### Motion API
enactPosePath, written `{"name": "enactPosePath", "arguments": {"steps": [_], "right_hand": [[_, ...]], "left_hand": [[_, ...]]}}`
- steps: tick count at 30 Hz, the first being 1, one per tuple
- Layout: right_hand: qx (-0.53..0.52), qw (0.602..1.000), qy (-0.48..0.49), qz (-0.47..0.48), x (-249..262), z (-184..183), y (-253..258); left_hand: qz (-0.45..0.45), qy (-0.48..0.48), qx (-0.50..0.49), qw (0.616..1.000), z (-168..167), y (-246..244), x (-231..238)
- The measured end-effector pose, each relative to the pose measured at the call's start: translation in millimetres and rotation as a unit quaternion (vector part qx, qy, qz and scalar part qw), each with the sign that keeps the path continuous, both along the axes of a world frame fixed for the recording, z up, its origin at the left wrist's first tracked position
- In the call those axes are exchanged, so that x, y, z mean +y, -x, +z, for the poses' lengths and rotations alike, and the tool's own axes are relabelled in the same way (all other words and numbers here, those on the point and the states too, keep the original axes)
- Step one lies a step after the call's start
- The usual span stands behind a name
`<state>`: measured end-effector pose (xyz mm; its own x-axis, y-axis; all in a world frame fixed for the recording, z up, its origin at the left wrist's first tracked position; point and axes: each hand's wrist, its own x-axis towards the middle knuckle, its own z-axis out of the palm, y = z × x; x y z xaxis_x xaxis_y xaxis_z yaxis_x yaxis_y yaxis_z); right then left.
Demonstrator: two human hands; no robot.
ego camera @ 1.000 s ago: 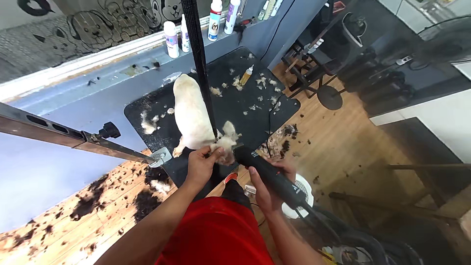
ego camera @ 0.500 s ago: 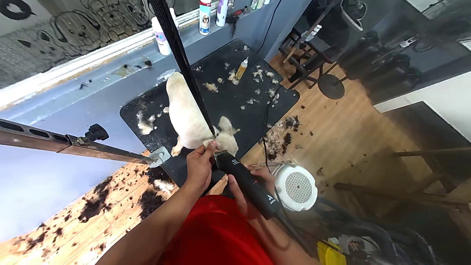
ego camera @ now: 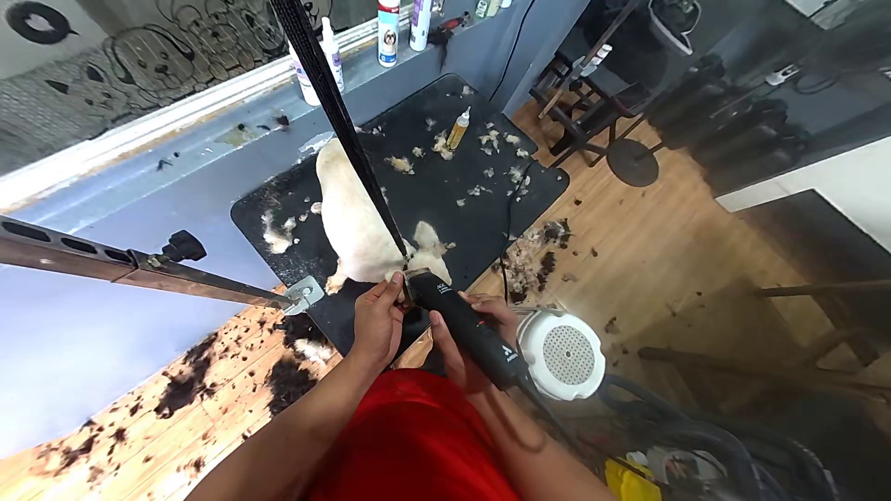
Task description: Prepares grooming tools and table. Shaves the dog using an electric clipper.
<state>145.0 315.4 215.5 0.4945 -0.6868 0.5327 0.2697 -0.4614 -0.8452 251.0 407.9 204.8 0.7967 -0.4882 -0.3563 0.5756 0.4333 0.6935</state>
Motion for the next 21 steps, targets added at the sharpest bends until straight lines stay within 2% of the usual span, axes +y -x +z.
{"name": "enactPosePath", "arguments": {"steps": [3,6,10,13,15,17,21], "right_hand": [[-0.019,1.000,-0.011,0.005,-9,6,-7],[-0.035,0.998,-0.049,0.017,-24,19,-7],[-0.088,0.971,-0.200,0.095,-53,28,2],[-0.087,0.929,-0.339,0.123,-63,32,16],[-0.069,0.905,-0.398,0.133,-66,32,24],[-0.038,0.918,-0.363,0.156,-66,26,28],[0.033,0.971,-0.094,0.217,-54,24,32]], "left_hand": [[-0.019,-0.008,-0.053,0.998,-5,1,4],[-0.070,-0.016,-0.174,0.982,-17,-9,10],[-0.134,-0.050,-0.306,0.941,-18,-30,16],[-0.170,-0.147,-0.422,0.878,-13,-47,19],[-0.165,-0.198,-0.458,0.851,-8,-57,18],[-0.166,-0.236,-0.455,0.842,-2,-65,17],[-0.191,-0.273,-0.424,0.842,10,-82,17]]}}
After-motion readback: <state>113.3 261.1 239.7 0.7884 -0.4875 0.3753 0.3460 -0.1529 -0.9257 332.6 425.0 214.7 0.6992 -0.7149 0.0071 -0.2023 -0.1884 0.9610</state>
